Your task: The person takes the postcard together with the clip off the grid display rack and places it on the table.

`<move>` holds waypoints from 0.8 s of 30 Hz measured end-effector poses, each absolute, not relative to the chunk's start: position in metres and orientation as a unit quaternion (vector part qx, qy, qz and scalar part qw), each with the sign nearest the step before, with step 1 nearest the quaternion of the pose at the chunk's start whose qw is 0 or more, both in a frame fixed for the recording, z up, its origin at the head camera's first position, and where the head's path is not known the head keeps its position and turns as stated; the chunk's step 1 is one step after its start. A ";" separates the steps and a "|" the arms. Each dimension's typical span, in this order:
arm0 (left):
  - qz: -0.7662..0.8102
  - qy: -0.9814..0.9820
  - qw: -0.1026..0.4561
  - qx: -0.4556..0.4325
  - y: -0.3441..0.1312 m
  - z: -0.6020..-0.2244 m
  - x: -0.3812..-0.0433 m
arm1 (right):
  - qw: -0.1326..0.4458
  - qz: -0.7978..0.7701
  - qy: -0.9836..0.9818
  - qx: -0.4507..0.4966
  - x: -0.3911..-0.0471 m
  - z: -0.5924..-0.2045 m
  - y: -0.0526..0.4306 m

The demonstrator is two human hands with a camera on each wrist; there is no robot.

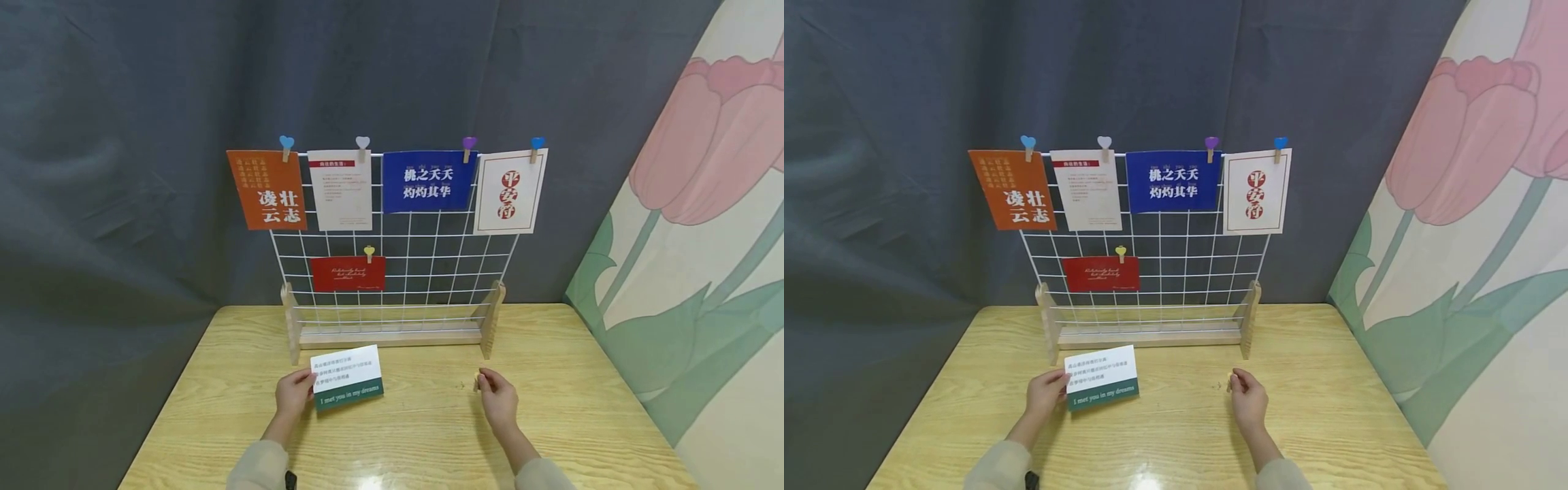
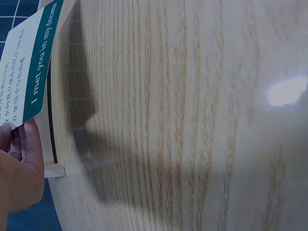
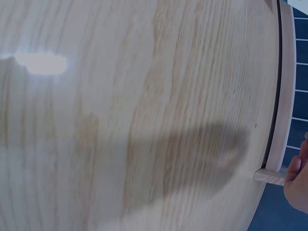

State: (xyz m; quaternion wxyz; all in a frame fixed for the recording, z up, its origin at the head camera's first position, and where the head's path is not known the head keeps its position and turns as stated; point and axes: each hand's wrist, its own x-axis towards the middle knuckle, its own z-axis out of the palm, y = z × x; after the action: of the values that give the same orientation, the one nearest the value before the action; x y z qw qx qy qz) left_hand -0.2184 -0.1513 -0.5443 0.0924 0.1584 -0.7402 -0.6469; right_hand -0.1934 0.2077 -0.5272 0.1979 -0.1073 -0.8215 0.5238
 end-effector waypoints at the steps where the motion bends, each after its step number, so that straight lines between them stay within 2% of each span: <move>1: -0.647 -0.740 0.095 0.161 -0.152 -0.545 -0.218 | 0.197 0.522 -0.823 -0.109 -0.193 -0.527 0.209; 14: -0.629 -0.747 0.101 0.191 -0.175 -0.550 -0.208 | 0.154 0.514 -0.834 -0.127 -0.181 -0.533 0.231; 24: -0.609 -0.757 0.111 0.206 -0.194 -0.557 -0.202 | 0.155 0.489 -0.847 -0.137 -0.172 -0.534 0.246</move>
State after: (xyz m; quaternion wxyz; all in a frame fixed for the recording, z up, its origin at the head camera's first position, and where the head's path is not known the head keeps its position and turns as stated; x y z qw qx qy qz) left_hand -0.2019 -0.1941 -0.5572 0.1112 0.2061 -0.7574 -0.6094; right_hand -0.1720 0.2461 -0.5339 0.1554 -0.1374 -0.8474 0.4887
